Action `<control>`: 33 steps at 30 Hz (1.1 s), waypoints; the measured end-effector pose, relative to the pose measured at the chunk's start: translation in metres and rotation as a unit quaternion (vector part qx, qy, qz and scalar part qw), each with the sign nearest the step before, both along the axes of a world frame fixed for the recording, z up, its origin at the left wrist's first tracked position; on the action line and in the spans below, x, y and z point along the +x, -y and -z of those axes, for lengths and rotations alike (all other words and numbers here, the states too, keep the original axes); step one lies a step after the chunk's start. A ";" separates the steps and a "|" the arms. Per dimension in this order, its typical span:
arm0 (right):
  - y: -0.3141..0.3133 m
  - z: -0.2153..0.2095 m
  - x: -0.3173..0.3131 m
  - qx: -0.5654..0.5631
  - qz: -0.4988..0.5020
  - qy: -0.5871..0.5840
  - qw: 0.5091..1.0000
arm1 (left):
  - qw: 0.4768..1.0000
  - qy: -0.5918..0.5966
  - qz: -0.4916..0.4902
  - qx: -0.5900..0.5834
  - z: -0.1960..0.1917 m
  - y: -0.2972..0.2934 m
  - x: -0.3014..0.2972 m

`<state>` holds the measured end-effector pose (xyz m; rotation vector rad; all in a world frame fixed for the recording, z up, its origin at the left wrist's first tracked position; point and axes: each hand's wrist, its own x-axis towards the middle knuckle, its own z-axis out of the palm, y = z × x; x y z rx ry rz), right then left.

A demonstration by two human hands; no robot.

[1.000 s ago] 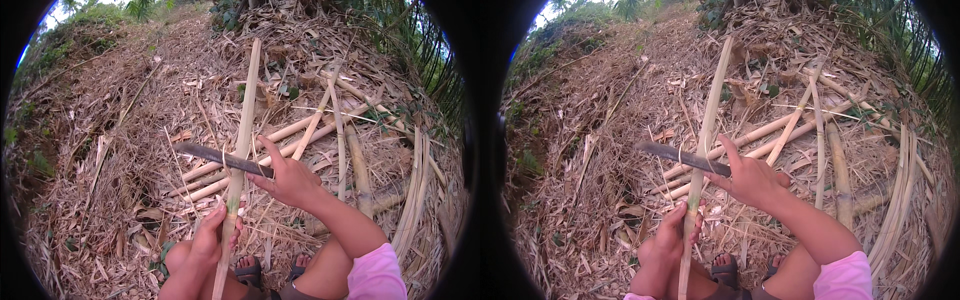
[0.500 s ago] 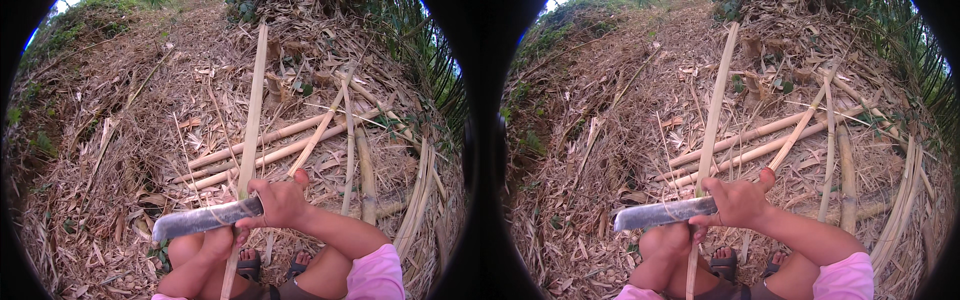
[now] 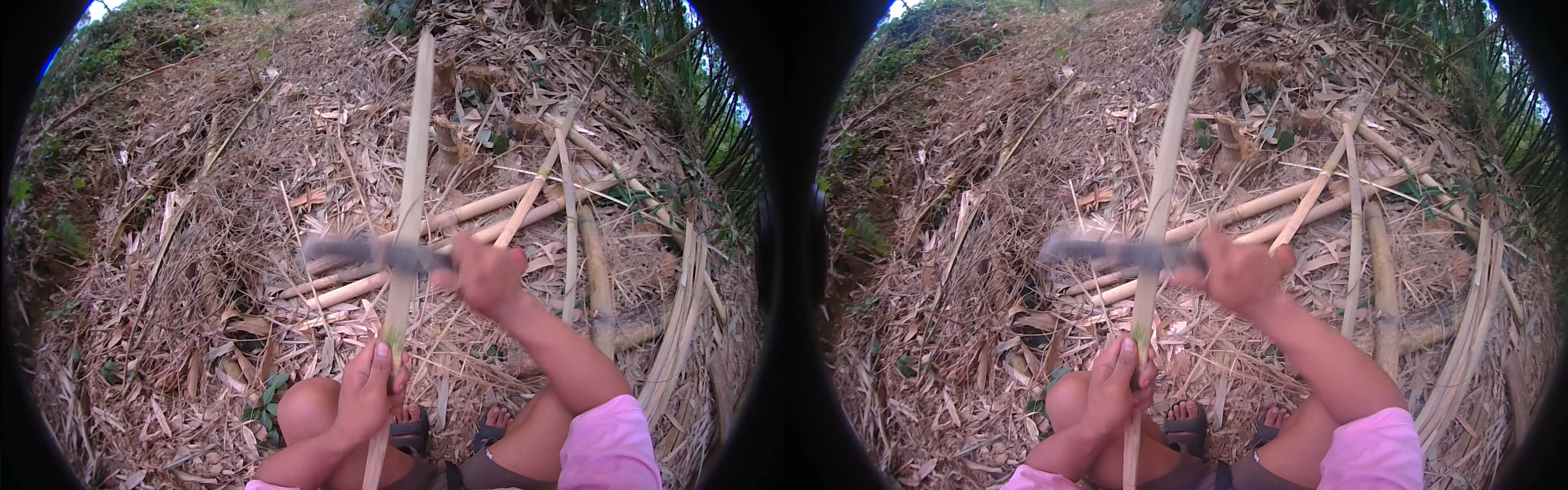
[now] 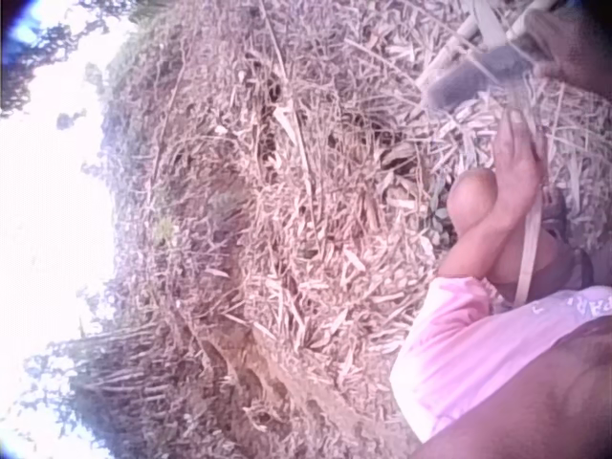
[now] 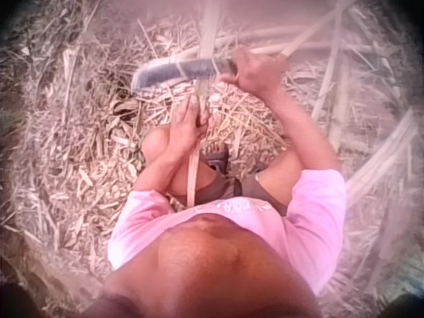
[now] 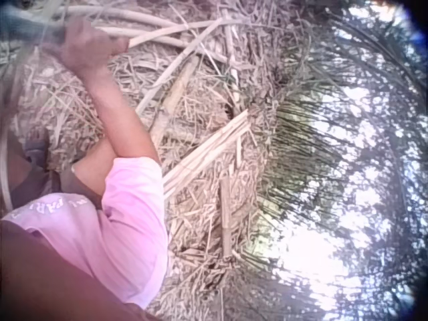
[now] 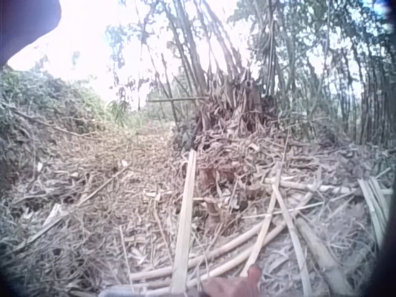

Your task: The person strips and thins a long piece of bamboo using a knife while sitting on the ground.

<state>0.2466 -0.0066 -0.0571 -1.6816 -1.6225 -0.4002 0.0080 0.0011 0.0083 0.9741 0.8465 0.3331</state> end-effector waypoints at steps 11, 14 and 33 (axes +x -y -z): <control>0.012 -0.010 -0.030 -0.012 -0.085 0.017 0.996 | 0.999 -0.022 0.019 -0.021 0.010 -0.008 0.002; 0.002 -0.003 0.022 -0.052 0.010 -0.073 0.996 | 0.998 -0.037 0.036 -0.040 -0.001 -0.001 -0.004; 0.023 -0.017 -0.041 -0.058 -0.155 0.037 0.986 | 0.997 -0.050 -0.011 -0.063 0.011 -0.007 -0.013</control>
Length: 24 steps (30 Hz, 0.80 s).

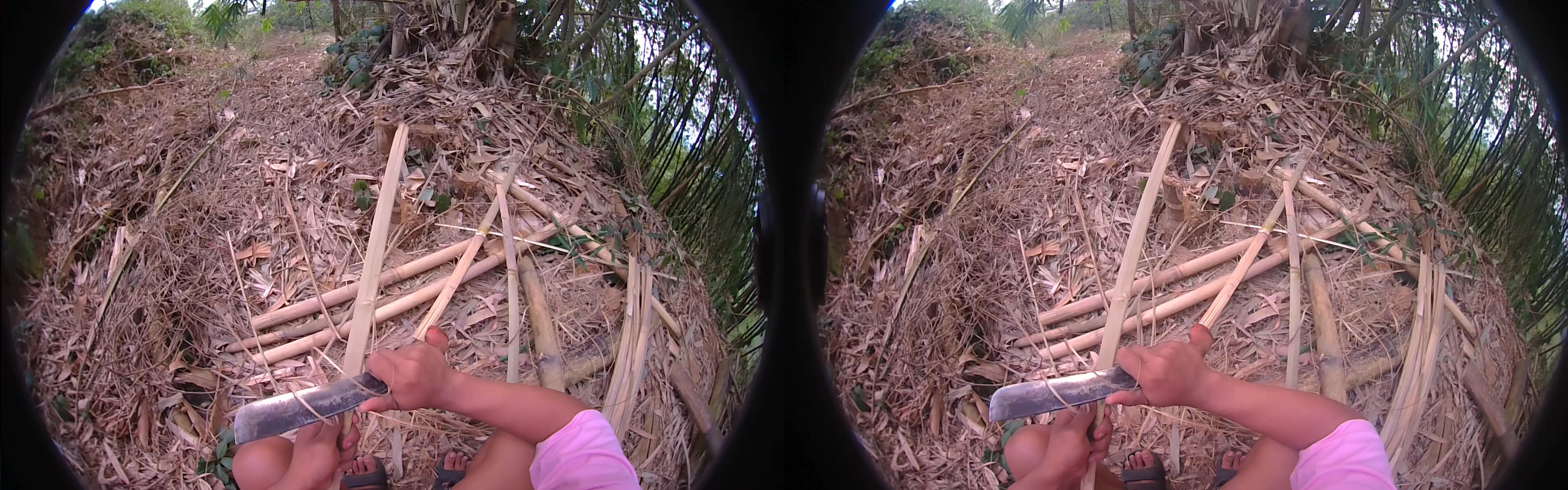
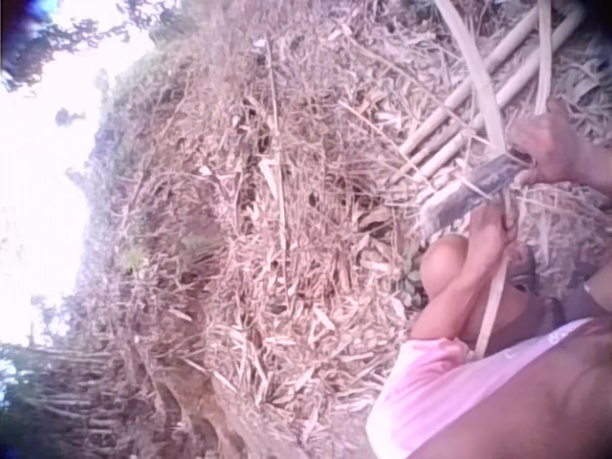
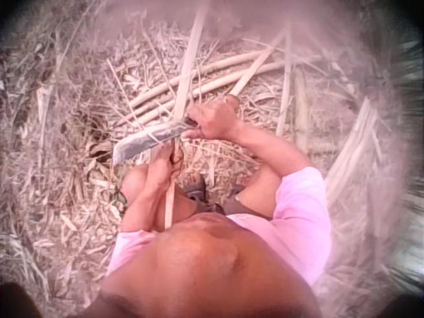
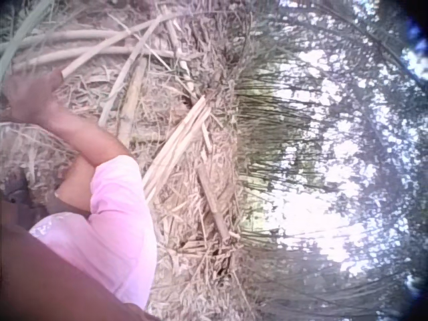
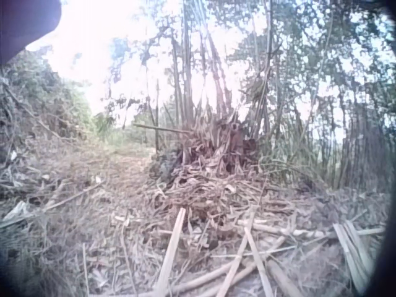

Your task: The person strips and thins a long piece of bamboo using a knife while sitting on the ground.

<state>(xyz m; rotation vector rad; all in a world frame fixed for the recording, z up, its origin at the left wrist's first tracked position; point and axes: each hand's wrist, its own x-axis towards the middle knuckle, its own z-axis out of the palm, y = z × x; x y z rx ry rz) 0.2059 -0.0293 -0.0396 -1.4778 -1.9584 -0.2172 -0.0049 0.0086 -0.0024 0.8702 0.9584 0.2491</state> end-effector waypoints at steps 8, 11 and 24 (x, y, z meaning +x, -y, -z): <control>-0.019 0.020 0.042 0.061 0.023 0.021 0.998 | 0.999 0.017 0.030 0.030 -0.004 -0.005 0.008; -0.019 0.016 0.045 0.046 0.075 0.095 0.992 | 0.999 0.008 0.036 0.024 -0.006 -0.009 0.011; -0.014 0.010 0.075 -0.161 0.258 -0.063 0.951 | 0.993 0.016 0.102 -0.056 0.005 -0.011 0.015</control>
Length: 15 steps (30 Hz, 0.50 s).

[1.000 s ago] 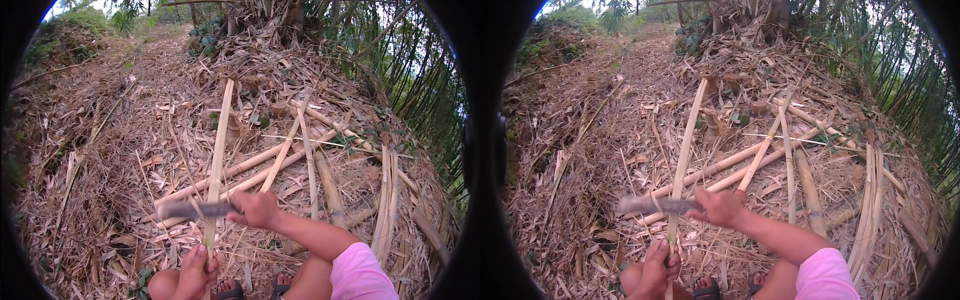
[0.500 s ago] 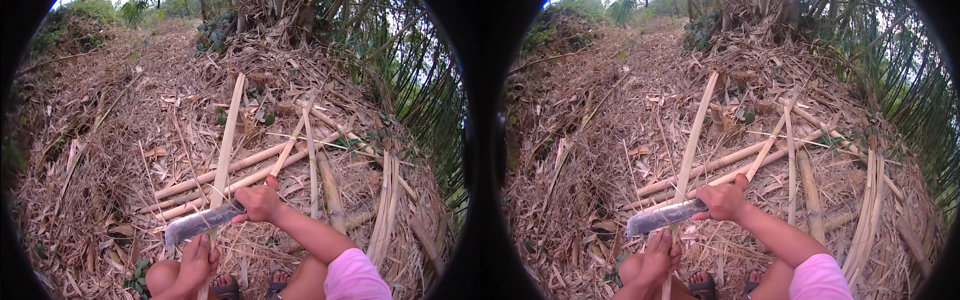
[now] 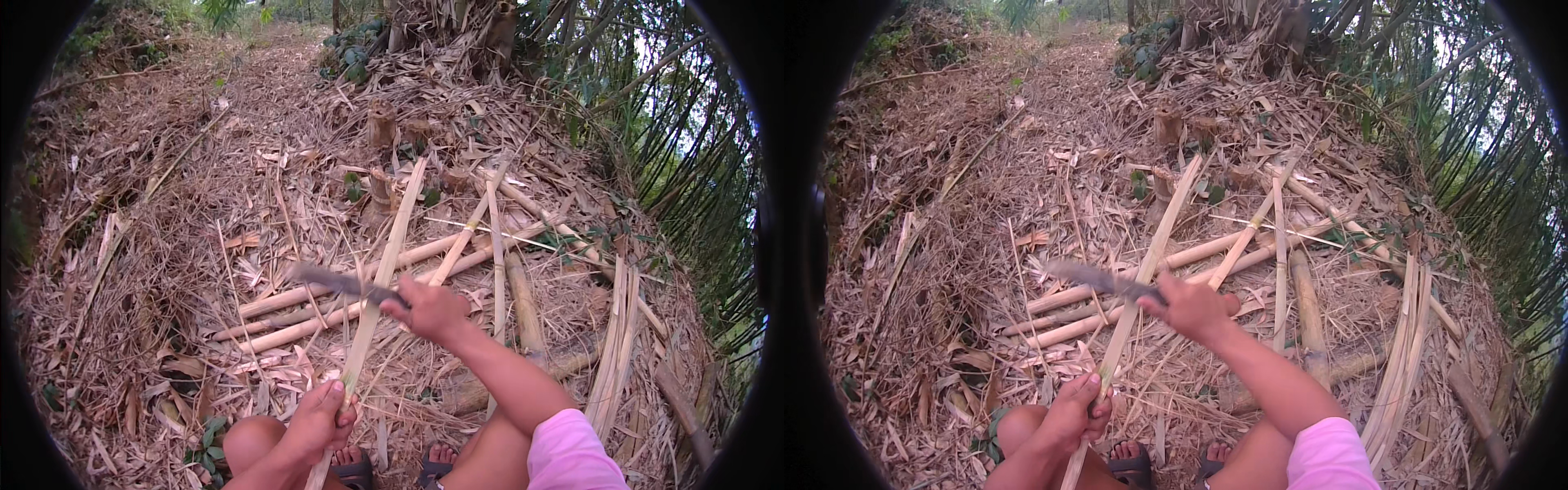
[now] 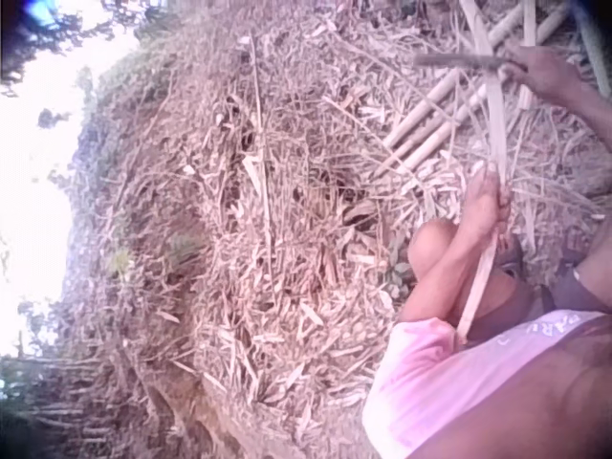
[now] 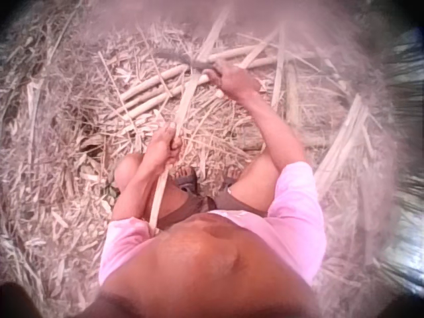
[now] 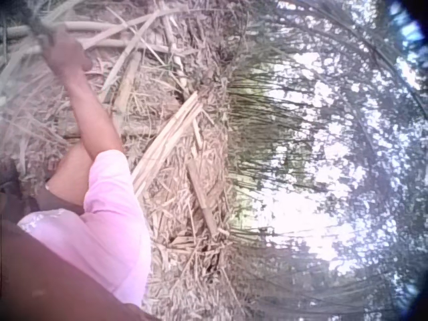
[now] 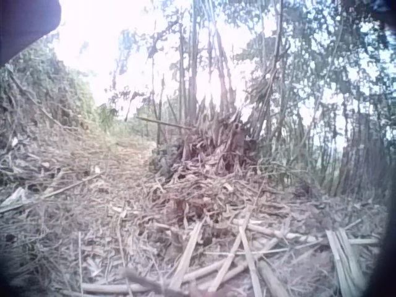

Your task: The person strips and thins a long piece of bamboo using a knife while sitting on the ground.

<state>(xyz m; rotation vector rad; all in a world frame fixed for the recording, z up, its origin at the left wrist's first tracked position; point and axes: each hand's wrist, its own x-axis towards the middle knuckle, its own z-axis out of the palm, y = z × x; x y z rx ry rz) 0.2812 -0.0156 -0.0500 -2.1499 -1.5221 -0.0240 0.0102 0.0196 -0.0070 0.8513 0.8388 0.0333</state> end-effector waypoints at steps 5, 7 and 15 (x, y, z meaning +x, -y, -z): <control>-0.008 0.039 0.056 0.114 0.085 -0.077 0.987 | 0.996 -0.022 0.038 0.075 -0.015 0.009 -0.011; 0.002 0.066 0.107 0.170 0.189 -0.107 0.961 | 0.992 -0.076 0.045 0.092 -0.017 0.018 -0.028; 0.012 0.055 0.090 0.052 0.114 -0.095 0.988 | 0.985 -0.146 0.024 0.084 -0.004 0.024 -0.050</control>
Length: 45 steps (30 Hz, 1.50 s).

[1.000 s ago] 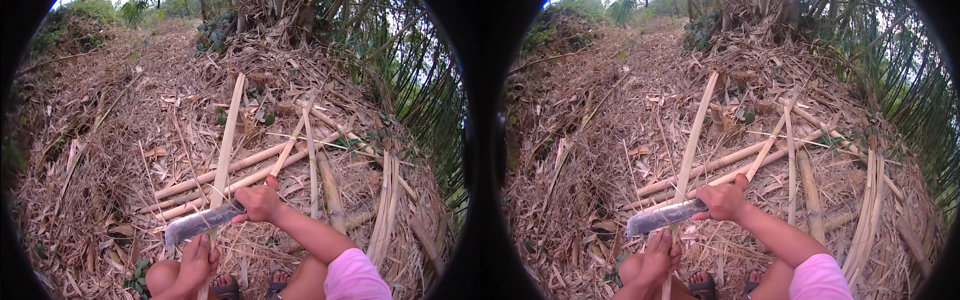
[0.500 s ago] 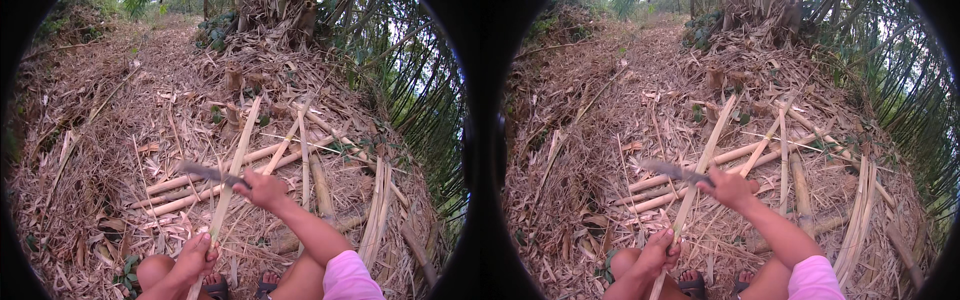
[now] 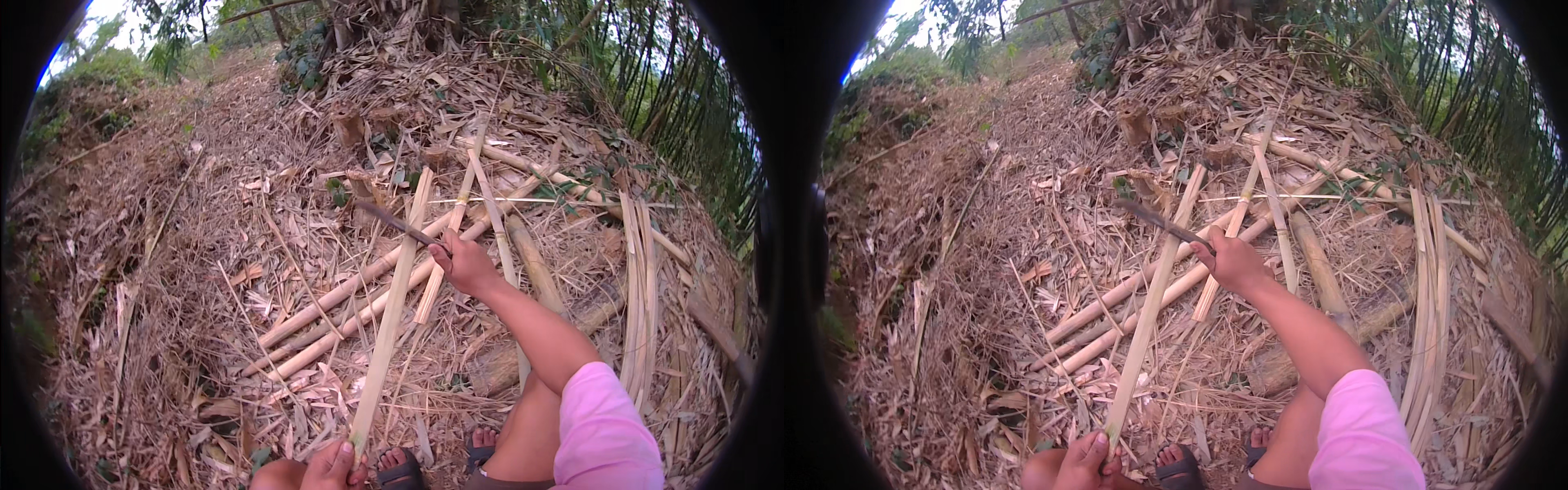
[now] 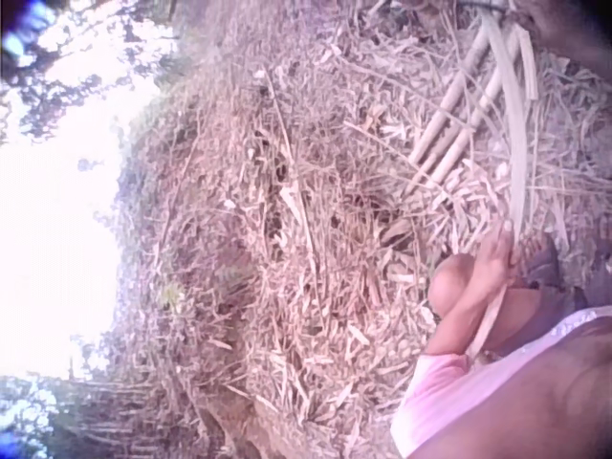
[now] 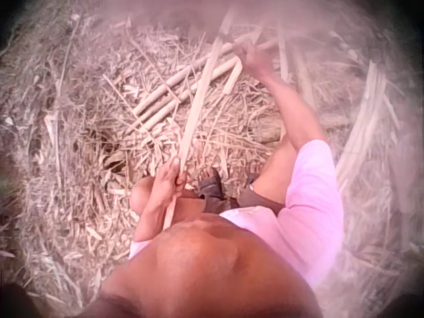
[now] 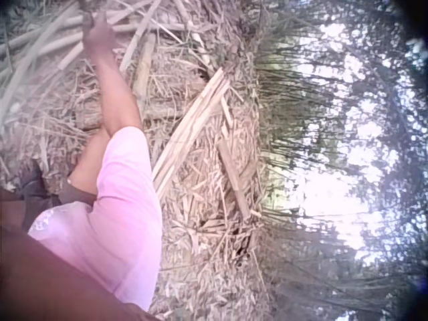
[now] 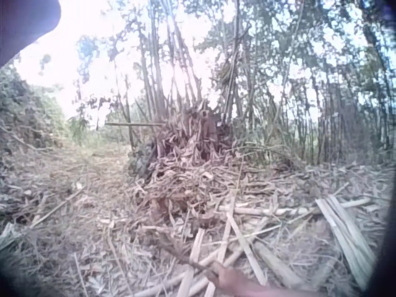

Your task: The person strips and thins a long piece of bamboo using a knife while sitting on the ground.

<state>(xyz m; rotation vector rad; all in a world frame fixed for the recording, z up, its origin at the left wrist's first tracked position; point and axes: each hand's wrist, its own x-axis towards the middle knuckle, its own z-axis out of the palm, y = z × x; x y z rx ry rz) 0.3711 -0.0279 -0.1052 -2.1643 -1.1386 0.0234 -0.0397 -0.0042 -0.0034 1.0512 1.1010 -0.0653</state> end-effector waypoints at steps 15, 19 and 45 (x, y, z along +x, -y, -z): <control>0.012 0.038 0.076 0.247 0.256 -0.677 0.644 | 0.993 0.074 -0.082 0.034 -0.016 0.008 0.017; -0.005 0.021 0.057 0.212 0.150 -0.780 0.569 | 0.969 0.210 -0.109 -0.074 -0.012 -0.022 0.051; 0.022 -0.085 -0.182 0.042 -0.329 0.074 0.940 | 0.946 0.223 -0.205 -0.117 0.004 -0.035 0.063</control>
